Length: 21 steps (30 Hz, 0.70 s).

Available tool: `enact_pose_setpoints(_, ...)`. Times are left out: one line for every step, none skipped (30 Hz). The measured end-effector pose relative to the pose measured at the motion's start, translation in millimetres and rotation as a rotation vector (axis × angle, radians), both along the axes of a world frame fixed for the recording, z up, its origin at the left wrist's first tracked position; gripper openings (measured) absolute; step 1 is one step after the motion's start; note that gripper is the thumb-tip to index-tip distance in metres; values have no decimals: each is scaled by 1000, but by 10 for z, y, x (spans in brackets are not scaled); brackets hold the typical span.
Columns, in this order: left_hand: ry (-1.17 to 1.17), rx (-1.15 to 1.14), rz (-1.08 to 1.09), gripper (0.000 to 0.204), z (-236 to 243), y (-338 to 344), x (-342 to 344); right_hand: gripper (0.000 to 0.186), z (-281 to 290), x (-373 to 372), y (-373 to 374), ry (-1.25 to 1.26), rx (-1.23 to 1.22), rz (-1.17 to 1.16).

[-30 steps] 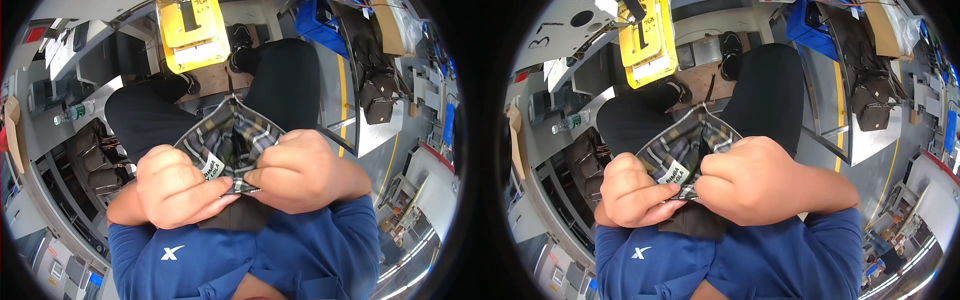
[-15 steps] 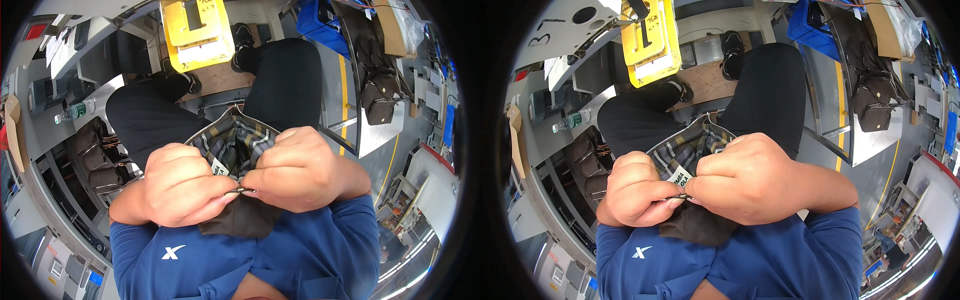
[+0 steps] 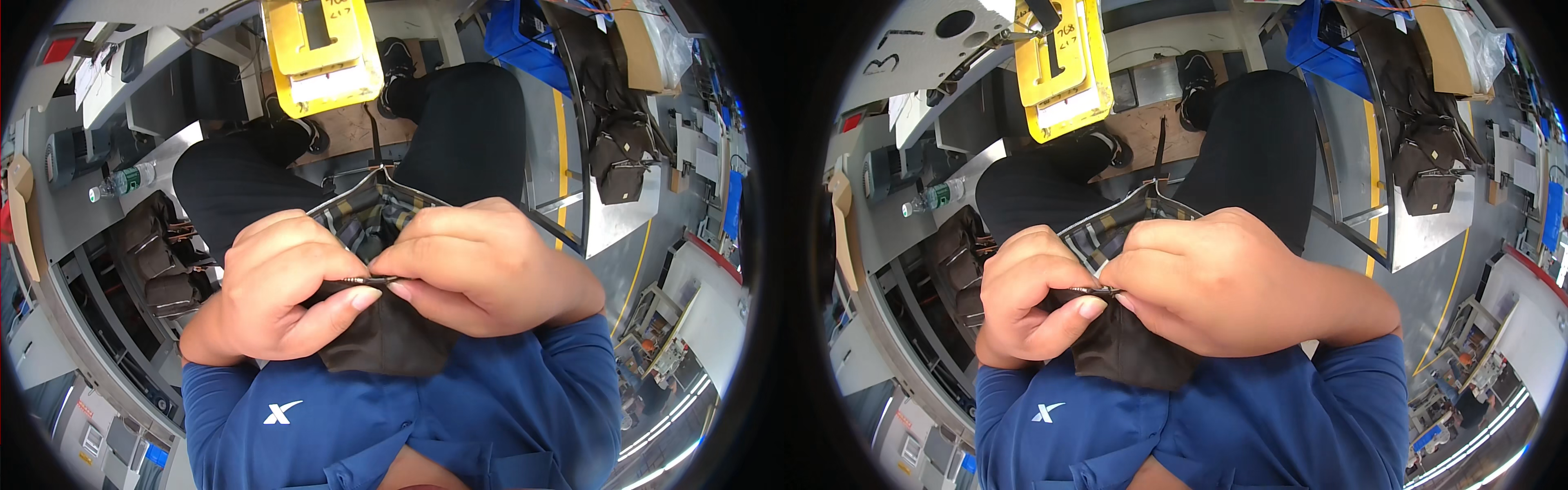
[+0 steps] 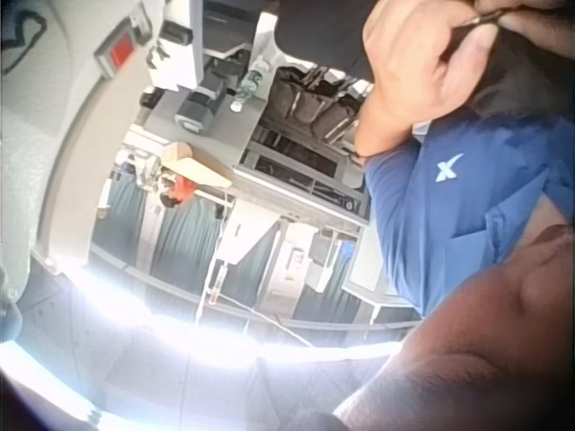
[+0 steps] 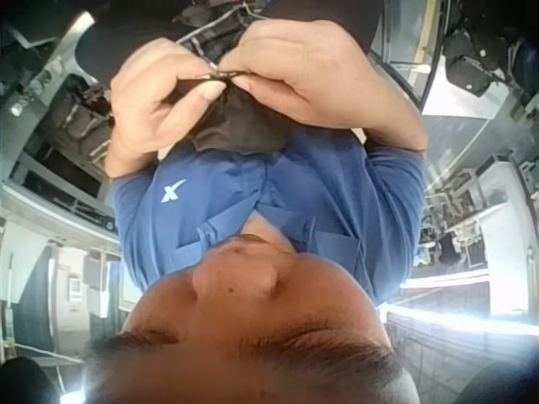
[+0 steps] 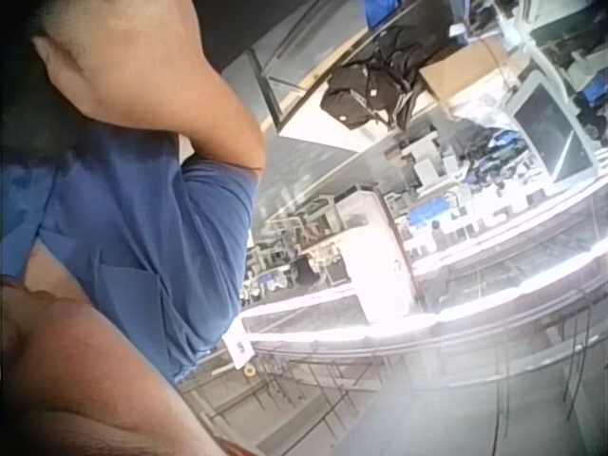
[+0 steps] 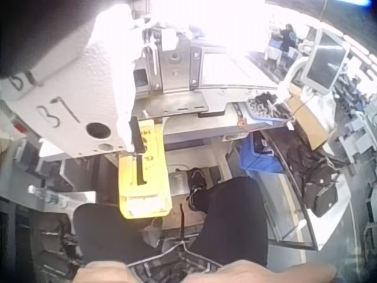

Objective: The person sews a fabric pouch using a sewing machine, unzips the pouch to look inside, folds a strap through a metal ring, stitches the strap on the machine, and positions another pouch under the machine clamp to sew it.

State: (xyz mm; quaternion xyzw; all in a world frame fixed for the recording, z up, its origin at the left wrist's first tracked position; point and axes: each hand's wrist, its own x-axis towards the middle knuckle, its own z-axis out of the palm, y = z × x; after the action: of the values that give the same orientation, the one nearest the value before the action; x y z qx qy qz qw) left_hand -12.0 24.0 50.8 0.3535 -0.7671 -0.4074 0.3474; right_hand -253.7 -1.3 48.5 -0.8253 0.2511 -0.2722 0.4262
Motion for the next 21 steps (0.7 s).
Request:
enact_pose_setpoints(-1, 1, 2, 17, 5, -4, 3, 13, -2, 10, 2, 13, 10, -8)
enact_pose_setpoints(1, 14, -14, 16, 9, -7, 7, 13, -1, 10, -3, 12, 10, -6)
enact_pose_setpoints(3, 28, -31, 16, 9, -11, 9, 12, 1, 9, -11, 2, 19, 7)
enact_pose_setpoints(5, 29, -33, 16, -2, -19, 7, 12, 0, 6, -16, -5, 28, 16)
enact_pose_setpoints(4, 24, -52, 15, -15, -27, 4, 12, -6, 9, -21, -4, 29, 14)
enact_pose_setpoints(2, 18, -71, 15, -26, -34, 0, 14, -14, 16, -26, -15, 12, 14)
enact_pose_setpoints(1, 19, -69, 15, -25, -33, -3, 16, -16, 22, -33, -28, -4, 18)
enact_pose_setpoints(2, 14, -68, 14, -22, -31, -7, 16, -10, 20, -44, -30, -4, 20)
enact_pose_setpoints(2, 8, -66, 14, -18, -29, -9, 18, 2, 18, -56, -29, -11, 31)
enact_pose_setpoints(6, 8, -71, 14, -23, -46, -9, 21, 9, 11, -59, -21, -20, 35)
enact_pose_setpoints(-1, 17, -89, 15, -21, -65, -4, 21, -2, 12, -52, -17, -19, 30)
enact_pose_setpoints(-7, 26, -107, 16, -20, -81, -4, 22, -24, 19, -39, -24, -20, 19)
enact_pose_setpoints(-10, 27, -104, 16, -9, -79, -16, 23, -41, 27, -35, -38, -21, 15)
enact_pose_setpoints(1, 40, -91, 18, 2, -76, -45, 18, -46, 19, -40, -33, 21, 25)
enact_pose_setpoints(13, 54, -78, 20, 9, -71, -73, 18, -44, 11, -58, -35, 22, 27)
enact_pose_setpoints(11, 92, -42, 23, -14, -34, -94, 16, -31, 5, -87, -27, 111, 43)
enact_pose_setpoints(10, 93, -40, 23, -51, -21, -84, 14, -18, -3, -113, -19, 200, 58)
enact_pose_setpoints(-1, 121, -49, 22, -91, -15, -65, 14, -6, -19, -131, 16, 237, 58)
enact_pose_setpoints(-9, 149, -61, 21, -114, -21, -57, 14, -11, -32, -134, 17, 238, 57)
enact_pose_setpoints(19, 168, -67, 18, -120, -25, -64, 13, -19, -43, -133, 30, 245, 68)
enact_pose_setpoints(20, 169, -68, 18, -134, -24, -59, 13, -25, -48, -134, 43, 253, 78)
